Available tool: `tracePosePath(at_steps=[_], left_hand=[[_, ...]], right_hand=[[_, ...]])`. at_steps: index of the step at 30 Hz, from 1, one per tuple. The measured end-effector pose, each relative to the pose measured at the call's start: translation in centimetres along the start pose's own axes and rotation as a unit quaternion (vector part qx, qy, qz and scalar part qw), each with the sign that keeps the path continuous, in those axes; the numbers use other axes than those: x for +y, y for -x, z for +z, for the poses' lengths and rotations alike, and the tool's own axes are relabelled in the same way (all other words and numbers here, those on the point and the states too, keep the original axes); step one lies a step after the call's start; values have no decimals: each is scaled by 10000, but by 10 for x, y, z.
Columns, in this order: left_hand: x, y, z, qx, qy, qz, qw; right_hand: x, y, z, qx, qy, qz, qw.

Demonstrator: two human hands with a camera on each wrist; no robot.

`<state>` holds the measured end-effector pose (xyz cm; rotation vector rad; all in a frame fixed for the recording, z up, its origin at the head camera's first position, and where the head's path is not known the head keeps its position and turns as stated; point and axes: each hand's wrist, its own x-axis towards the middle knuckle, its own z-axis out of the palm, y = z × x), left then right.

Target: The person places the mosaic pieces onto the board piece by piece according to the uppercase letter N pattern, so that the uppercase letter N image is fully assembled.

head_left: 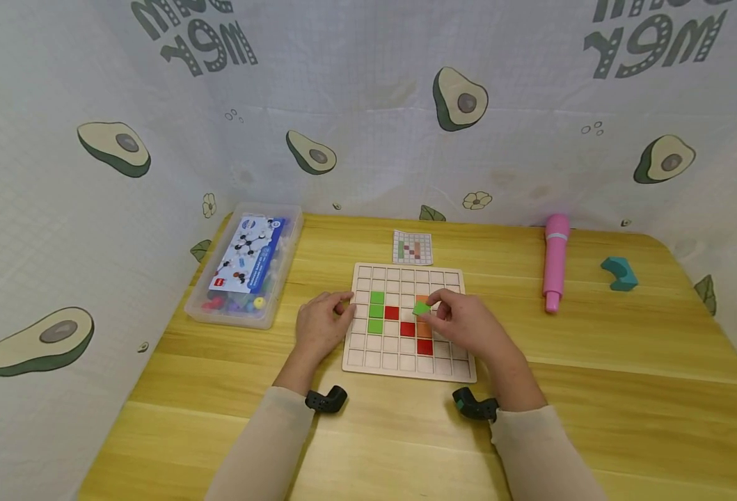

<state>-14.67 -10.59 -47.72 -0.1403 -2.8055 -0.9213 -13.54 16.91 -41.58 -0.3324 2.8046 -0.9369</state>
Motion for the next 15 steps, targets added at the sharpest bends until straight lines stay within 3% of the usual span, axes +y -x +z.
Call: tracePosePath(at_steps=[8,15], left_hand=[[0,-1,1,8,-16,-3,10000],[0,-1,0,74,-5,50,10000]], right_hand=[[-16,0,13,-291,-83,-292,9991],[-30,0,28,-531,263,-524,9969]])
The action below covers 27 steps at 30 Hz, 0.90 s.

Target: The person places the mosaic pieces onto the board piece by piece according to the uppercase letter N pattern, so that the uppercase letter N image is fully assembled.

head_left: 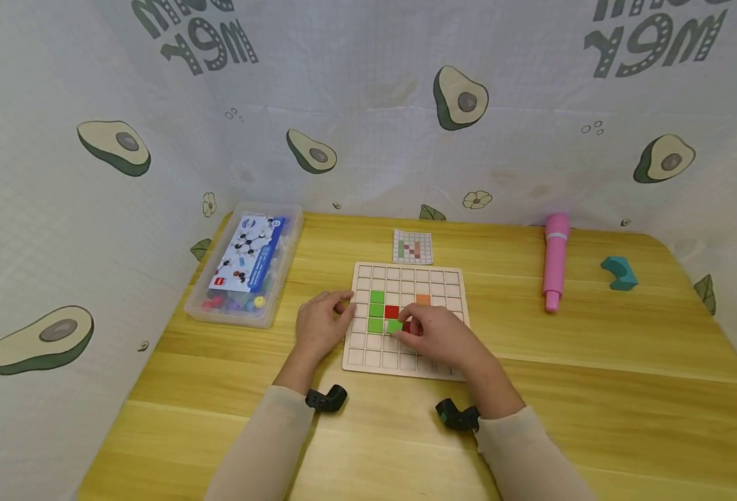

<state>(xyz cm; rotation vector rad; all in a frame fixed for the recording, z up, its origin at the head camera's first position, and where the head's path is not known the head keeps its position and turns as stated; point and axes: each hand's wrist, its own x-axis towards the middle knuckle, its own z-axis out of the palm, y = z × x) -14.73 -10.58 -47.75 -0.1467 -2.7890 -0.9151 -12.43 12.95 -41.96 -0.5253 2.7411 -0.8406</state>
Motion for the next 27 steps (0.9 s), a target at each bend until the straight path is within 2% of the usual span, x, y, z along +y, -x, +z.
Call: tracePosePath(at_steps=[13,27], left_hand=[[-1,0,0,-98,36,-30,9999],[-1,0,0,-86,-1,-9,10000]], right_hand=[[-16,-3,23,-192,328,-58,9993],[-25,-5,34,35,558,-158,9983]])
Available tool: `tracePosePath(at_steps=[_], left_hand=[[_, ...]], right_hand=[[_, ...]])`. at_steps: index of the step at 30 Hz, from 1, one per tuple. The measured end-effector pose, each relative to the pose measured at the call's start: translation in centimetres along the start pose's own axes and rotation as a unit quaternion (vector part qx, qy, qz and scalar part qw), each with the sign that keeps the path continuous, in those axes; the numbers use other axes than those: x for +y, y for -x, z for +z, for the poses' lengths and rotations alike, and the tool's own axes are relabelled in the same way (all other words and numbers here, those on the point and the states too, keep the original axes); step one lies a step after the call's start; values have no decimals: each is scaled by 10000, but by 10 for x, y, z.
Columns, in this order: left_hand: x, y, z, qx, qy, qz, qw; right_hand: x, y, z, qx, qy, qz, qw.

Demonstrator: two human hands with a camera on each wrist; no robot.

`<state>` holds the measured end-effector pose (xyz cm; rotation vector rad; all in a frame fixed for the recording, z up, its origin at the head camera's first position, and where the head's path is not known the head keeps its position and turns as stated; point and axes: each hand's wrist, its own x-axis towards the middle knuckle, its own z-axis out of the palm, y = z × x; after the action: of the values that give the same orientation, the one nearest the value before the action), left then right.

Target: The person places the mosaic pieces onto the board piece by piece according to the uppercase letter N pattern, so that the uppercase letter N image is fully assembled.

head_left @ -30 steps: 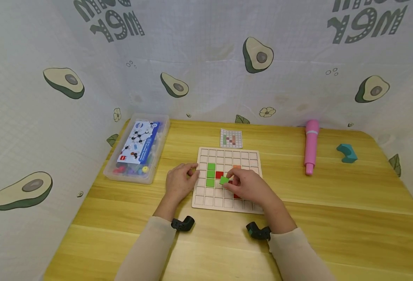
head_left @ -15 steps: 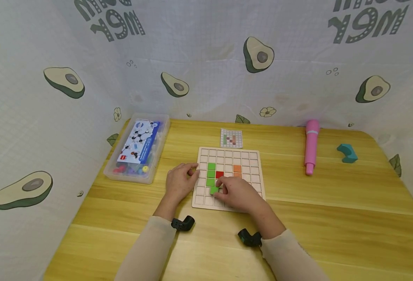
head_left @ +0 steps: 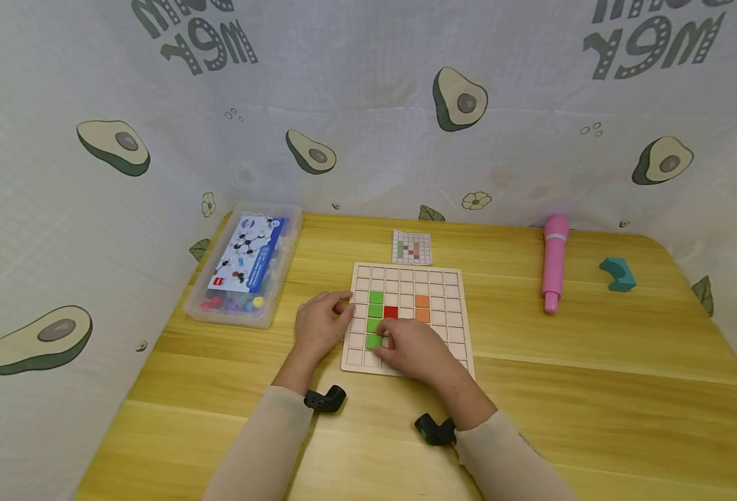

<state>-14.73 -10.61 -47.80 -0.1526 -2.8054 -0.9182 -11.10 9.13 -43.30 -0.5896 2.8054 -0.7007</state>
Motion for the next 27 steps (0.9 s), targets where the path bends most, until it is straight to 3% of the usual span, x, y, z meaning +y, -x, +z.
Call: tracePosePath(at_steps=[17,27], left_hand=[[1,-1,-1,-15,19,3,10000],[2,-1,1,-12,52,4,10000]], right_hand=[[1,-2,1,39,156,-2,9999],[9,0,-14,207,8,353,9992]])
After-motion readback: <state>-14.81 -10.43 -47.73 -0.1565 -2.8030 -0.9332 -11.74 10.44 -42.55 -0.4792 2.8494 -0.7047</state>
